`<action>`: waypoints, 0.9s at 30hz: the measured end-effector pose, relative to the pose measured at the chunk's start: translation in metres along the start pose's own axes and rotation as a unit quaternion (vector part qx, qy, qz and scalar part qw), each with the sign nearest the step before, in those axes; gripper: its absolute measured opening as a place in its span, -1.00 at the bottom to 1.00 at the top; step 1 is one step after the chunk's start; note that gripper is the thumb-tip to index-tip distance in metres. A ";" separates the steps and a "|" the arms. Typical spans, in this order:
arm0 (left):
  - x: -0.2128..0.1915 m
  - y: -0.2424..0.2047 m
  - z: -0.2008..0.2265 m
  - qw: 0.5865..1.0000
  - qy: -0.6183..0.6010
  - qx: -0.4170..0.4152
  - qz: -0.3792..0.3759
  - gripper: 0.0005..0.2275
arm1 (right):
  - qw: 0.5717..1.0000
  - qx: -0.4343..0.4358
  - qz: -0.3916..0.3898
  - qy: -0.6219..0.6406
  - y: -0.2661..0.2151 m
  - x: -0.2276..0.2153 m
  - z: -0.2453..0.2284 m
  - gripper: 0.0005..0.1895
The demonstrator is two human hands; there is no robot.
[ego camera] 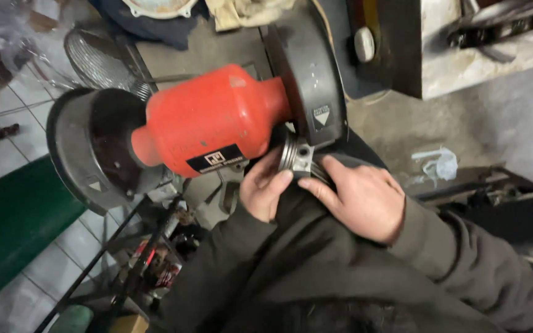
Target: The person holds a metal piston against a rotating bench grinder to smooth its surface. They rotate the piston to grind different sides and periodically inspect the part by holding it away from the wheel.
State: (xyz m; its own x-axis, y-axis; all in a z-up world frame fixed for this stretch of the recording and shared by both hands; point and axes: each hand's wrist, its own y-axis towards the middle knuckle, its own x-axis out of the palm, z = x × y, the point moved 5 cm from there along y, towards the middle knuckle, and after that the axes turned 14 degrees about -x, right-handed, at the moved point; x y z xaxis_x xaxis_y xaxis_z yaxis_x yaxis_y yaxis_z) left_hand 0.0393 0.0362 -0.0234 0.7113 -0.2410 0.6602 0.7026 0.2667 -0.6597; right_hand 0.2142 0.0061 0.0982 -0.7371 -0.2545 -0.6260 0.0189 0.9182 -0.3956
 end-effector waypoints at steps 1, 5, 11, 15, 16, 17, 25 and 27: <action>-0.005 -0.003 -0.009 1.000 -0.001 -0.006 0.002 -0.47 | 1.000 0.005 -0.002 0.003 -0.003 0.003 -0.001 -0.49; -0.009 0.008 -0.005 1.000 -0.019 0.008 0.022 -0.46 | 0.999 0.002 -0.019 -0.045 0.006 -0.002 0.004 -0.50; -0.007 0.013 0.005 0.999 0.014 0.040 0.012 -0.45 | 0.998 -0.042 0.017 -0.050 0.013 -0.006 0.007 -0.50; -0.010 -0.005 -0.011 0.999 0.032 0.003 0.044 -0.45 | 0.999 -0.023 -0.027 -0.027 0.000 0.001 0.004 -0.53; -0.011 -0.001 -0.009 0.999 0.035 0.008 0.041 -0.45 | 0.999 -0.027 -0.022 -0.030 0.002 -0.001 0.005 -0.53; -0.013 0.004 -0.007 0.998 0.033 0.006 0.044 -0.44 | 0.999 -0.012 -0.034 -0.032 0.005 -0.001 0.007 -0.53; -0.015 0.007 -0.011 0.998 0.035 -0.010 0.045 -0.38 | 0.998 0.019 -0.055 -0.037 0.004 -0.010 0.002 -0.54; -0.013 -0.009 -0.022 0.997 0.043 -0.052 0.040 -0.36 | 0.995 0.045 -0.073 -0.049 -0.010 -0.005 0.000 -0.52</action>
State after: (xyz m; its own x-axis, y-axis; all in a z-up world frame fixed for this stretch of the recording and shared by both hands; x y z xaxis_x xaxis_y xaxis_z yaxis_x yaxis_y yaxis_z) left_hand 0.0244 0.0167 -0.0340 0.7608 -0.3032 0.5738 0.6385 0.1912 -0.7455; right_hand 0.2176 -0.0023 0.1052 -0.6673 -0.4157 -0.6180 -0.0198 0.8393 -0.5433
